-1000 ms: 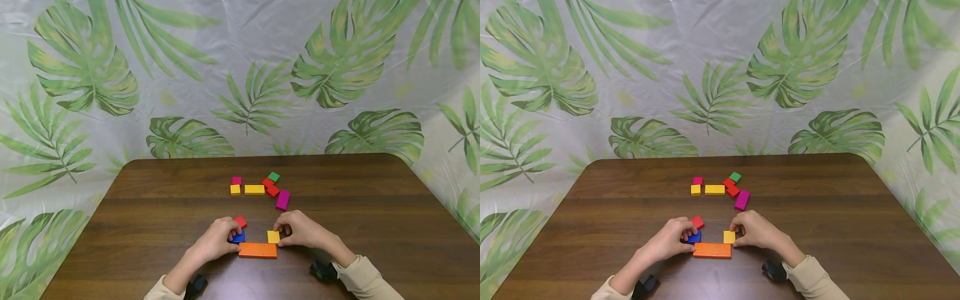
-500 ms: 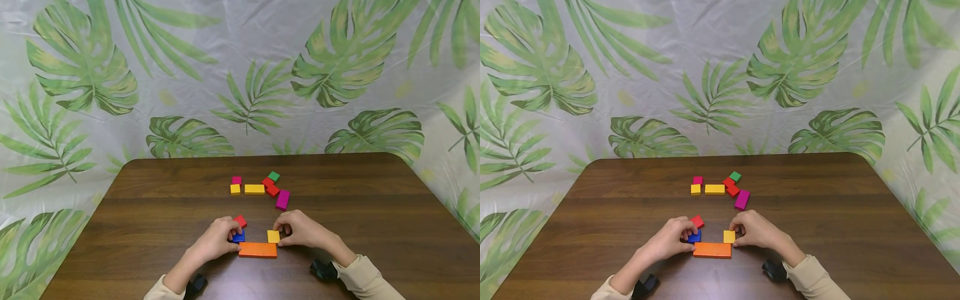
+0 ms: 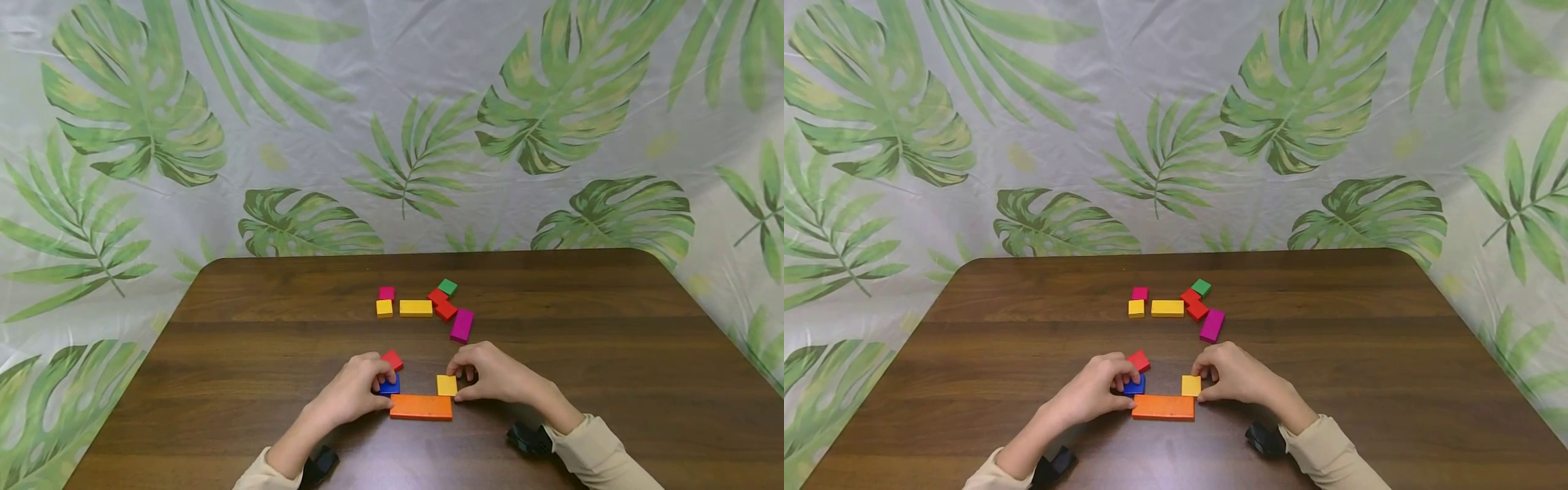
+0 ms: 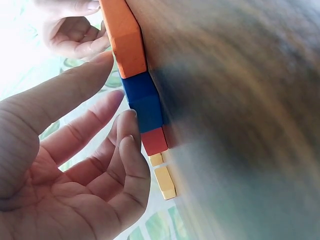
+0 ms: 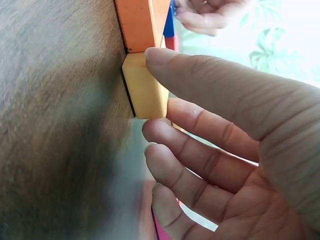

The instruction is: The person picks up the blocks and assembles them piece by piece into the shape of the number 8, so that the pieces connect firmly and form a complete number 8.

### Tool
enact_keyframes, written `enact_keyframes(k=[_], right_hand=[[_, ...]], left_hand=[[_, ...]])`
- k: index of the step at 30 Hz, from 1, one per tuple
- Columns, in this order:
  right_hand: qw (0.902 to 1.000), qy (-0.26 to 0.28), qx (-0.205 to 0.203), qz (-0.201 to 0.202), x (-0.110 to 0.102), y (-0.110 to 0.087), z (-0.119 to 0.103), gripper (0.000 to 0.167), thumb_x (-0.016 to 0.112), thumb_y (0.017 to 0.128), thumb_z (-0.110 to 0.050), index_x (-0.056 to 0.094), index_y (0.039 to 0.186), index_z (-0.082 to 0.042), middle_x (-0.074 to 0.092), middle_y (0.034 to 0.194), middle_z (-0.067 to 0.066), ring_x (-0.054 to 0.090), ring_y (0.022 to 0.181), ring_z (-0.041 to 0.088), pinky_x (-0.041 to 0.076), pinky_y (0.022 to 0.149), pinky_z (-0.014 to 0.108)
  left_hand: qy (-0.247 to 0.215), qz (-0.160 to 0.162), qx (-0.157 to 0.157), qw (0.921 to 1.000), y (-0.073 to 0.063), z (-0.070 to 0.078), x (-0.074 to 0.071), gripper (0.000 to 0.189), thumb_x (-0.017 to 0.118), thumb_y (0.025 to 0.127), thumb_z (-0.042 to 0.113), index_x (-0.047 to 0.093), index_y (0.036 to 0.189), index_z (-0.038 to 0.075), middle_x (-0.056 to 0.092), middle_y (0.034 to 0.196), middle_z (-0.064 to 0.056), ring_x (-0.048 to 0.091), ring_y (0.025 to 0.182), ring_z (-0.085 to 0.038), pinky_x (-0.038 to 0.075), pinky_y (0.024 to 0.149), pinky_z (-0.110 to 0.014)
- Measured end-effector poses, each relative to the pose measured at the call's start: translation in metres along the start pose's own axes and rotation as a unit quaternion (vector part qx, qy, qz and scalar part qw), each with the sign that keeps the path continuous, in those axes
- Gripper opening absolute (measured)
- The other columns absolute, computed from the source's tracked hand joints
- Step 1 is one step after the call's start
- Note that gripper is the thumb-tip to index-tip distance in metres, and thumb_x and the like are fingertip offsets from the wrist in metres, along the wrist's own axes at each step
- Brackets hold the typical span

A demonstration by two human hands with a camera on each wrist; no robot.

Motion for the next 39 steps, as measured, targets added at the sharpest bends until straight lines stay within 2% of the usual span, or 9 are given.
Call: enact_keyframes(k=[6,10,15,20,23,27,30,32,39], right_hand=[[0.9999,0.016,-0.006,-0.003,-0.004,0.001,0.002,0.027,0.079,0.073,-0.024,0.069,0.096,-0.013,0.064,0.086,-0.003,0.051,0.070,0.003,0.046,0.063,0.016],[0.9998,0.011,-0.011,0.015,-0.011,0.004,0.008,0.026,0.078,0.076,-0.023,0.069,0.097,-0.010,0.065,0.086,-0.001,0.051,0.070,0.005,0.047,0.063,0.019],[0.9963,-0.014,0.006,0.085,-0.026,0.012,0.022,0.017,0.074,0.078,-0.017,0.070,0.093,-0.009,0.067,0.085,0.000,0.047,0.066,0.005,0.044,0.060,0.018],[0.9836,-0.022,0.050,0.172,-0.043,0.025,0.040,0.010,0.072,0.080,-0.011,0.072,0.089,-0.009,0.065,0.081,0.000,0.040,0.057,0.005,0.037,0.053,0.018],[0.9753,-0.025,0.073,0.207,-0.049,0.032,0.050,0.011,0.072,0.081,-0.011,0.072,0.091,-0.007,0.065,0.081,0.003,0.039,0.057,0.008,0.035,0.053,0.019],[0.9702,-0.022,0.100,0.220,-0.050,0.040,0.059,0.017,0.073,0.080,-0.014,0.072,0.094,-0.006,0.067,0.087,0.006,0.049,0.067,0.013,0.041,0.060,0.023],[0.9690,-0.019,0.112,0.220,-0.046,0.045,0.064,0.022,0.074,0.079,-0.016,0.071,0.097,-0.005,0.068,0.091,0.008,0.059,0.080,0.019,0.050,0.072,0.032],[0.9682,-0.018,0.119,0.220,-0.044,0.047,0.067,0.024,0.074,0.079,-0.017,0.071,0.099,-0.004,0.068,0.094,0.009,0.062,0.089,0.023,0.052,0.079,0.038],[0.9655,-0.024,0.126,0.227,-0.041,0.052,0.067,0.029,0.076,0.077,-0.017,0.070,0.102,-0.003,0.068,0.095,0.010,0.063,0.089,0.024,0.052,0.080,0.041]], left_hand=[[0.007,-0.001,-0.005,1.0000,0.001,-0.002,0.000,0.023,0.082,0.069,0.012,0.067,0.084,0.004,0.053,0.075,-0.004,0.049,0.066,-0.008,0.043,0.061,-0.015],[0.009,-0.006,-0.018,0.9998,0.000,-0.004,0.001,0.023,0.082,0.070,0.014,0.067,0.085,0.006,0.052,0.075,-0.002,0.047,0.066,-0.006,0.043,0.061,-0.014],[0.008,-0.009,-0.024,0.9996,-0.002,-0.006,0.003,0.023,0.082,0.070,0.015,0.066,0.085,0.006,0.052,0.075,-0.001,0.046,0.065,-0.005,0.042,0.061,-0.014],[0.003,-0.009,-0.027,0.9996,-0.004,-0.007,0.003,0.023,0.082,0.070,0.014,0.066,0.085,0.006,0.052,0.076,-0.001,0.046,0.066,-0.004,0.043,0.061,-0.014],[0.000,-0.008,-0.032,0.9995,-0.004,-0.007,0.003,0.023,0.081,0.071,0.015,0.067,0.086,0.006,0.052,0.077,-0.001,0.046,0.066,-0.004,0.043,0.061,-0.014],[-0.003,-0.008,-0.031,0.9995,-0.003,-0.007,0.003,0.023,0.081,0.071,0.015,0.067,0.086,0.006,0.052,0.077,-0.001,0.047,0.066,-0.004,0.043,0.061,-0.014],[-0.003,-0.007,-0.027,0.9996,-0.003,-0.006,0.003,0.023,0.082,0.070,0.015,0.067,0.085,0.006,0.052,0.076,-0.001,0.046,0.066,-0.003,0.043,0.061,-0.014],[-0.003,-0.008,-0.025,0.9996,-0.002,-0.006,0.004,0.023,0.082,0.070,0.015,0.067,0.085,0.006,0.052,0.076,-0.001,0.046,0.066,-0.002,0.043,0.061,-0.014],[0.001,-0.009,-0.019,0.9998,-0.001,-0.004,0.003,0.023,0.082,0.070,0.014,0.067,0.085,0.006,0.052,0.076,-0.001,0.046,0.065,-0.002,0.043,0.061,-0.014]])
Point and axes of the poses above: each hand's wrist, its own y-axis towards the middle knuckle, its own x-axis out of the palm, z = x × y, the point moved 7 cm from there along y, towards the middle knuckle
